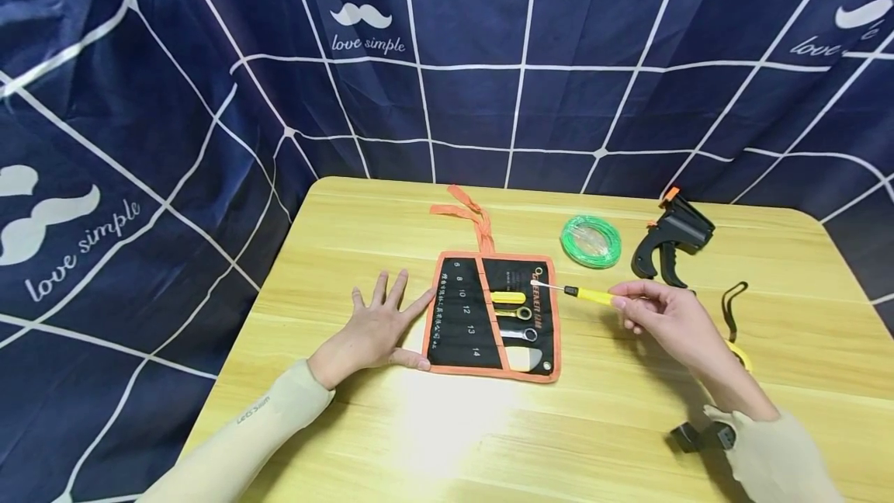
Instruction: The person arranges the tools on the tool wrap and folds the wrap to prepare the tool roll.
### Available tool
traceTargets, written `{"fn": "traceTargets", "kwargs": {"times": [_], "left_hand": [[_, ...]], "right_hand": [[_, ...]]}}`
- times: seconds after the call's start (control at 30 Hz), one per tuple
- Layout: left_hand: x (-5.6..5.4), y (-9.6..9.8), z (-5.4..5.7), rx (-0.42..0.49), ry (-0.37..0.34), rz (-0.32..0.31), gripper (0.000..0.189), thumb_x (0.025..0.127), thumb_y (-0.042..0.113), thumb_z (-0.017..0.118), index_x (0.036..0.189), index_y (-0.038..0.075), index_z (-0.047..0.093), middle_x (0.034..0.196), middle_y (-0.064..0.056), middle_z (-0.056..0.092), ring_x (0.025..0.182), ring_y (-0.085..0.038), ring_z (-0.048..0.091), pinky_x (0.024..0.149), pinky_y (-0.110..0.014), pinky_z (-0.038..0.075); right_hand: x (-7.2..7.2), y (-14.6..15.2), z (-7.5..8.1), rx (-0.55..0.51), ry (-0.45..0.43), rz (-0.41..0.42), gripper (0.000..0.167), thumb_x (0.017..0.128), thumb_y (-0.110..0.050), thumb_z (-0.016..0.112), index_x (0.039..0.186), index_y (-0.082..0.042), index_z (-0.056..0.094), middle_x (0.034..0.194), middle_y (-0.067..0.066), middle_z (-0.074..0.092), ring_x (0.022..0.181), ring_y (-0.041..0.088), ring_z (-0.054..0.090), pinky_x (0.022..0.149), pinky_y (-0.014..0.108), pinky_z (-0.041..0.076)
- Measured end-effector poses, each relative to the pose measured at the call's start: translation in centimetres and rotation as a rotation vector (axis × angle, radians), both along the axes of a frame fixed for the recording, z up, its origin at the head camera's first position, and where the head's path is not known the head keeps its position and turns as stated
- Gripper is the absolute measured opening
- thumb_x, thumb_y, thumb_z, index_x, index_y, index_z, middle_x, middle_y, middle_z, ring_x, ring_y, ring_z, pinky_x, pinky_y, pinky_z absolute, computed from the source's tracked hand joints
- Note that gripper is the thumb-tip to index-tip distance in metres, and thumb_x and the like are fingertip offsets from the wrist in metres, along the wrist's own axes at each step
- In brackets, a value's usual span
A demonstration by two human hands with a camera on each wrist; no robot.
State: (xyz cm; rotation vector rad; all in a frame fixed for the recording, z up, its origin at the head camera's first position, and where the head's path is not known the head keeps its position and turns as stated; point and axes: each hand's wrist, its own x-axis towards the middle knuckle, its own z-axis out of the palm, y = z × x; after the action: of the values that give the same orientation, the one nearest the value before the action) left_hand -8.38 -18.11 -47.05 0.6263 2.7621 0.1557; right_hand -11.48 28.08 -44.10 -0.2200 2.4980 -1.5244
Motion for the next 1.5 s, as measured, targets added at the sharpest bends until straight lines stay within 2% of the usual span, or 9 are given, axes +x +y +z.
{"fn": "traceTargets", "kwargs": {"times": [0.1,0.2,0.3,0.4,0.57,0.7,1.0,1.3,1.5], "left_hand": [[0.0,0.0,0.0,-0.003,-0.001,0.000,0.123,0.082,0.083,0.074,0.177,0.026,0.021,0.176,-0.034,0.007,0.156,-0.067,0.011,0.102,-0.094,0.023],[-0.1,0.0,0.1,-0.005,-0.002,0.001,0.123,0.082,0.083,0.074,0.177,0.027,0.020,0.176,-0.034,0.007,0.156,-0.066,0.010,0.103,-0.094,0.022],[-0.1,0.1,0.1,-0.008,-0.002,-0.001,0.123,0.082,0.083,0.073,0.177,0.027,0.020,0.176,-0.034,0.007,0.156,-0.066,0.010,0.103,-0.094,0.022],[-0.1,0.0,0.1,-0.004,-0.004,-0.002,0.123,0.082,0.083,0.073,0.177,0.027,0.020,0.176,-0.034,0.007,0.156,-0.066,0.010,0.103,-0.094,0.022],[0.1,-0.3,0.1,-0.005,-0.001,0.009,0.123,0.082,0.082,0.074,0.177,0.027,0.021,0.177,-0.033,0.007,0.156,-0.066,0.010,0.102,-0.094,0.022],[0.1,-0.2,0.3,-0.021,-0.007,0.014,0.122,0.081,0.082,0.074,0.177,0.028,0.021,0.177,-0.032,0.007,0.157,-0.065,0.010,0.103,-0.094,0.022],[0.0,0.1,0.3,-0.001,-0.010,0.012,0.122,0.081,0.081,0.075,0.177,0.027,0.022,0.177,-0.033,0.008,0.157,-0.065,0.010,0.103,-0.094,0.021],[-0.1,0.2,0.1,-0.016,-0.015,0.015,0.123,0.081,0.083,0.074,0.177,0.029,0.020,0.177,-0.032,0.007,0.157,-0.064,0.010,0.104,-0.093,0.023],[0.1,0.1,0.3,0.004,-0.012,0.011,0.123,0.081,0.081,0.076,0.177,0.027,0.022,0.177,-0.033,0.008,0.157,-0.066,0.010,0.103,-0.094,0.022]], "right_hand": [[-0.6,-0.1,-0.1,-0.007,-0.010,-0.019,0.034,0.109,-0.025,0.071,0.125,0.005,0.071,0.082,0.008,0.071,0.070,0.016,0.064,0.054,0.032,0.048],[-1.1,-0.3,-0.5,-0.039,-0.022,-0.045,0.036,0.108,-0.023,0.073,0.126,0.008,0.070,0.085,0.004,0.073,0.072,0.011,0.065,0.057,0.028,0.052],[-1.6,-0.7,-1.0,-0.070,-0.022,-0.069,0.038,0.107,-0.022,0.074,0.126,0.010,0.069,0.090,0.004,0.076,0.074,0.008,0.067,0.062,0.025,0.056],[-2.0,-1.5,-1.4,-0.076,-0.016,-0.077,0.038,0.107,-0.022,0.075,0.126,0.011,0.070,0.090,0.005,0.076,0.074,0.007,0.067,0.062,0.024,0.055],[-2.8,-3.3,-1.6,-0.093,-0.031,-0.052,0.039,0.108,-0.021,0.074,0.127,0.012,0.069,0.093,0.006,0.076,0.075,0.008,0.067,0.063,0.024,0.055],[-3.4,-4.1,-1.7,-0.075,-0.047,-0.051,0.037,0.108,-0.021,0.072,0.126,0.012,0.069,0.094,0.011,0.075,0.076,0.008,0.066,0.059,0.024,0.050],[-4.5,-5.6,-2.2,-0.086,-0.040,-0.015,0.029,0.108,-0.011,0.070,0.122,0.015,0.069,0.093,0.014,0.074,0.072,0.007,0.065,0.055,0.024,0.049],[-5.1,-6.9,-2.5,-0.108,-0.076,-0.013,0.026,0.109,-0.010,0.068,0.120,0.013,0.068,0.089,0.010,0.072,0.072,0.008,0.063,0.052,0.024,0.047],[-5.4,-7.5,-2.5,-0.048,-0.072,0.005,0.023,0.109,-0.011,0.068,0.119,0.010,0.069,0.088,0.010,0.069,0.070,0.012,0.058,0.055,0.025,0.048]]}}
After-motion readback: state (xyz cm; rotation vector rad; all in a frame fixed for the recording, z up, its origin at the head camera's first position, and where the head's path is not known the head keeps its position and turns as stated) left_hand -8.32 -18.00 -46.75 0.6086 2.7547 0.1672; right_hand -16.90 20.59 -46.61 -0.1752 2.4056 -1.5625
